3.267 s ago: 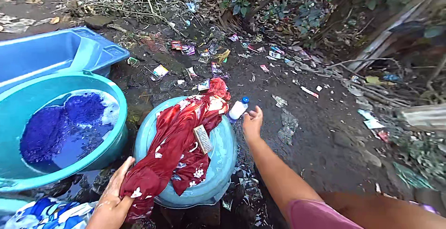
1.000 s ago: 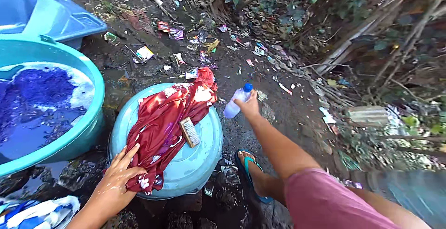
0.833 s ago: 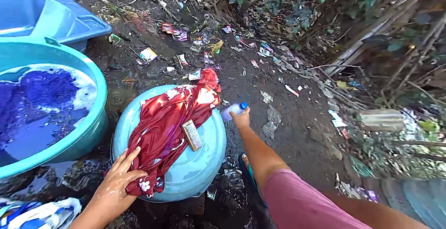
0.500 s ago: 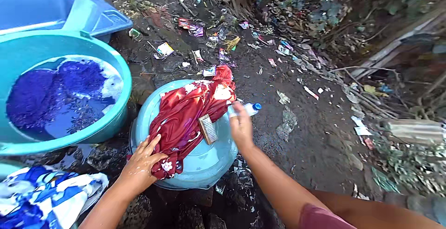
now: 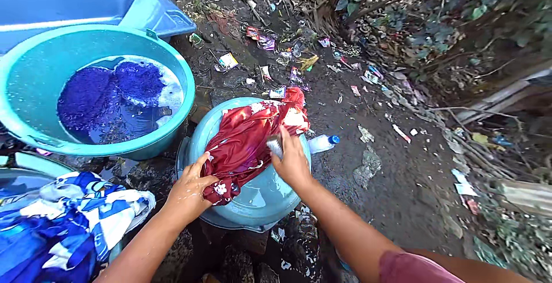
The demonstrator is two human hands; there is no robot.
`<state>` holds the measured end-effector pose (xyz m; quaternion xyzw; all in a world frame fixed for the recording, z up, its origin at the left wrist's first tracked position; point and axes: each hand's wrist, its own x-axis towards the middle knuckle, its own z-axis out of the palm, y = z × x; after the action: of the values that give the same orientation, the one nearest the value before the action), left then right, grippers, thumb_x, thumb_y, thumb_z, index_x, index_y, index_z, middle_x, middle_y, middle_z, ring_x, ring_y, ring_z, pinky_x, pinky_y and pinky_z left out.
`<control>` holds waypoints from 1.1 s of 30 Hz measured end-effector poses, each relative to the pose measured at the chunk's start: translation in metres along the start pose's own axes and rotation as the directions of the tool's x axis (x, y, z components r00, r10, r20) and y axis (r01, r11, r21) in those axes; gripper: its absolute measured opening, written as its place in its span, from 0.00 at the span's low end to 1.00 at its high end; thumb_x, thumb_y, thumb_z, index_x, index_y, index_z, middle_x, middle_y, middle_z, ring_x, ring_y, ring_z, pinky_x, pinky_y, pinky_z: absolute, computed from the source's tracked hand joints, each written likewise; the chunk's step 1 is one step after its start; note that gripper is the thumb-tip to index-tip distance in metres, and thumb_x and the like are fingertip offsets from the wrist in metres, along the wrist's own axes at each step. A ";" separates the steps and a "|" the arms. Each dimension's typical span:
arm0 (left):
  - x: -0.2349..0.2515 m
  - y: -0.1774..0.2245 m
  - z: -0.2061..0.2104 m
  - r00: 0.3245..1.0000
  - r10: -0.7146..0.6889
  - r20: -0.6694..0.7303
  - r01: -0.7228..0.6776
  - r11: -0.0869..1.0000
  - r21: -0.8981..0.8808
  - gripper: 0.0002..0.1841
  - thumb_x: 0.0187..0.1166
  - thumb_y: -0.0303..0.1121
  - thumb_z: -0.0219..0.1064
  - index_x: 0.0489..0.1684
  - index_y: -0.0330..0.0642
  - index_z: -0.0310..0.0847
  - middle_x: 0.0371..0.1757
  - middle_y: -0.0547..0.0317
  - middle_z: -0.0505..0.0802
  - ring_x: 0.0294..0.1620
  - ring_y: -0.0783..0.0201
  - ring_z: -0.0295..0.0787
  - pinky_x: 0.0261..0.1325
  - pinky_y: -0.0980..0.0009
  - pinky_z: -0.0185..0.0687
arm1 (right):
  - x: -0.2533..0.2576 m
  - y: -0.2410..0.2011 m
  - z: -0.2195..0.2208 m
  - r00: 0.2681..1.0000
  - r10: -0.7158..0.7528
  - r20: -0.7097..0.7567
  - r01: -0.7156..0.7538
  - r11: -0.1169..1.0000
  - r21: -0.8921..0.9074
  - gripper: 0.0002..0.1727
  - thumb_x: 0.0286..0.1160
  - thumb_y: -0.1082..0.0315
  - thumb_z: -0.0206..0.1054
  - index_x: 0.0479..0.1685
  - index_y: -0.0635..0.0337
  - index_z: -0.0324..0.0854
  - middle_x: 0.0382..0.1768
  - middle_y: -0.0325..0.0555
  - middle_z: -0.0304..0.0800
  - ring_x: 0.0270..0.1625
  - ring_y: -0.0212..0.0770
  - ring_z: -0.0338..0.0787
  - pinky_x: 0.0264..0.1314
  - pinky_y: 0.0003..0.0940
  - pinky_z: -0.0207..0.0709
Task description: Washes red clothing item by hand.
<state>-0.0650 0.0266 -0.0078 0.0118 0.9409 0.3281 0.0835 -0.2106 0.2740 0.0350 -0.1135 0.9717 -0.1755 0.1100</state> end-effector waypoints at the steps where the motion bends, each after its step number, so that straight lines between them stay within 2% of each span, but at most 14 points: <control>1: -0.002 0.001 -0.001 0.998 -0.057 0.017 0.056 0.998 0.006 0.20 0.58 0.42 0.84 0.51 0.55 0.95 0.93 0.43 0.60 0.84 0.35 0.68 0.74 0.43 0.75 | 0.011 -0.002 -0.002 1.000 -0.008 0.009 0.009 0.999 -0.036 0.41 0.74 0.62 0.73 0.89 0.61 0.63 0.67 0.73 0.79 0.71 0.71 0.81 0.69 0.65 0.77; 4: 0.000 0.010 -0.005 0.979 -0.188 0.076 0.188 0.982 0.012 0.26 0.56 0.38 0.86 0.59 0.54 0.93 0.89 0.36 0.65 0.81 0.33 0.71 0.72 0.40 0.77 | 0.030 0.004 0.018 0.985 -0.133 0.110 0.142 0.986 -0.083 0.29 0.80 0.52 0.69 0.76 0.56 0.80 0.68 0.70 0.81 0.73 0.69 0.79 0.72 0.68 0.74; 8: 0.004 0.018 -0.012 0.934 -0.294 0.204 0.283 0.956 0.084 0.28 0.64 0.36 0.82 0.69 0.54 0.87 0.74 0.34 0.79 0.68 0.37 0.83 0.63 0.41 0.83 | 0.015 0.029 0.063 0.944 -0.329 0.006 0.328 0.939 -0.105 0.25 0.90 0.58 0.53 0.84 0.48 0.75 0.81 0.62 0.75 0.84 0.64 0.74 0.84 0.64 0.64; 12: 0.001 0.015 -0.006 0.967 -0.212 0.139 0.213 0.977 0.009 0.23 0.63 0.30 0.82 0.61 0.44 0.91 0.61 0.31 0.87 0.62 0.35 0.86 0.63 0.37 0.80 | 0.001 -0.022 0.052 0.986 -0.165 0.001 0.165 0.985 0.058 0.25 0.89 0.61 0.55 0.84 0.48 0.75 0.84 0.60 0.71 0.80 0.66 0.75 0.74 0.68 0.70; 15: -0.013 0.001 -0.001 0.999 -0.017 0.039 0.019 0.999 -0.051 0.14 0.59 0.26 0.79 0.44 0.36 0.94 0.49 0.35 0.94 0.56 0.36 0.91 0.62 0.36 0.83 | -0.035 -0.064 0.066 0.837 -0.541 -0.080 0.542 0.840 -0.016 0.20 0.79 0.67 0.65 0.69 0.43 0.88 0.76 0.51 0.83 0.65 0.59 0.89 0.56 0.58 0.84; 17: -0.026 -0.004 -0.003 0.996 -0.004 0.091 0.011 0.996 -0.083 0.12 0.59 0.22 0.78 0.42 0.34 0.93 0.47 0.34 0.93 0.54 0.34 0.91 0.59 0.33 0.81 | -0.004 -0.021 0.076 0.718 -0.686 -0.117 0.654 0.723 -0.222 0.18 0.72 0.68 0.71 0.58 0.37 0.90 0.69 0.44 0.90 0.56 0.55 0.94 0.44 0.57 0.85; 19: -0.031 -0.005 0.002 0.995 -0.046 0.086 0.055 0.992 -0.114 0.12 0.59 0.22 0.79 0.42 0.34 0.93 0.46 0.35 0.93 0.52 0.35 0.92 0.58 0.34 0.83 | 0.061 0.036 0.059 0.792 -0.583 -0.181 0.498 0.788 -0.363 0.16 0.77 0.65 0.68 0.60 0.40 0.91 0.68 0.47 0.90 0.57 0.58 0.94 0.44 0.63 0.85; 22: -0.027 -0.007 0.001 0.976 -0.134 0.173 0.166 0.969 -0.185 0.16 0.61 0.21 0.78 0.50 0.34 0.93 0.55 0.34 0.92 0.60 0.37 0.89 0.67 0.37 0.78 | 0.086 0.039 0.039 0.976 -0.157 -0.151 0.126 0.972 -0.199 0.23 0.89 0.61 0.55 0.80 0.41 0.78 0.83 0.54 0.73 0.80 0.67 0.75 0.68 0.72 0.71; 24: -0.028 -0.009 -0.002 0.967 -0.159 0.201 0.203 0.953 -0.223 0.16 0.64 0.23 0.78 0.53 0.36 0.93 0.58 0.36 0.91 0.64 0.40 0.87 0.71 0.40 0.76 | 0.030 -0.026 0.061 0.973 -0.213 -0.094 0.205 0.975 -0.085 0.23 0.86 0.62 0.57 0.78 0.44 0.80 0.82 0.57 0.75 0.79 0.65 0.77 0.71 0.71 0.73; 26: -0.031 -0.015 -0.003 0.975 -0.140 0.175 0.179 0.956 -0.232 0.14 0.68 0.27 0.77 0.52 0.37 0.93 0.58 0.38 0.92 0.64 0.41 0.88 0.72 0.41 0.78 | -0.029 -0.064 0.096 0.872 -0.476 -0.111 0.472 0.879 -0.062 0.17 0.79 0.65 0.65 0.64 0.45 0.90 0.71 0.52 0.88 0.66 0.59 0.89 0.60 0.61 0.83; 28: -0.036 -0.017 -0.002 0.979 -0.134 0.152 0.169 0.952 -0.253 0.12 0.69 0.26 0.76 0.50 0.37 0.94 0.56 0.39 0.92 0.61 0.43 0.89 0.69 0.41 0.80 | -0.014 -0.035 0.104 0.724 -0.676 -0.135 0.659 0.736 -0.151 0.13 0.75 0.65 0.70 0.55 0.43 0.93 0.62 0.50 0.93 0.53 0.56 0.95 0.45 0.59 0.87; 29: -0.035 -0.016 -0.002 0.981 -0.143 0.133 0.174 0.949 -0.262 0.12 0.69 0.26 0.76 0.49 0.37 0.93 0.55 0.38 0.92 0.61 0.43 0.89 0.68 0.42 0.80 | 0.021 -0.007 0.095 0.711 -0.686 -0.154 0.647 0.725 -0.236 0.13 0.77 0.63 0.69 0.56 0.43 0.93 0.62 0.48 0.94 0.54 0.56 0.95 0.45 0.61 0.87; 31: -0.030 -0.015 -0.004 0.970 -0.171 0.175 0.212 0.944 -0.254 0.12 0.70 0.26 0.75 0.51 0.37 0.93 0.57 0.38 0.92 0.63 0.44 0.88 0.70 0.44 0.79 | 0.089 0.036 0.063 0.857 -0.495 -0.146 0.441 0.849 -0.290 0.19 0.86 0.59 0.58 0.69 0.45 0.87 0.72 0.52 0.86 0.71 0.61 0.87 0.64 0.70 0.79; 33: -0.021 -0.014 -0.007 0.952 -0.192 0.239 0.249 0.939 -0.237 0.15 0.70 0.26 0.75 0.55 0.37 0.92 0.61 0.38 0.91 0.66 0.43 0.86 0.74 0.45 0.76 | 0.100 0.023 0.040 0.950 -0.288 -0.124 0.260 0.944 -0.201 0.23 0.86 0.60 0.56 0.77 0.49 0.81 0.77 0.59 0.79 0.76 0.68 0.78 0.70 0.76 0.69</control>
<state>-0.0451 0.0101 -0.0079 -0.0706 0.8696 0.4362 0.2204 -0.3002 0.2567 -0.0272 -0.2437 0.9639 -0.1075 -0.0006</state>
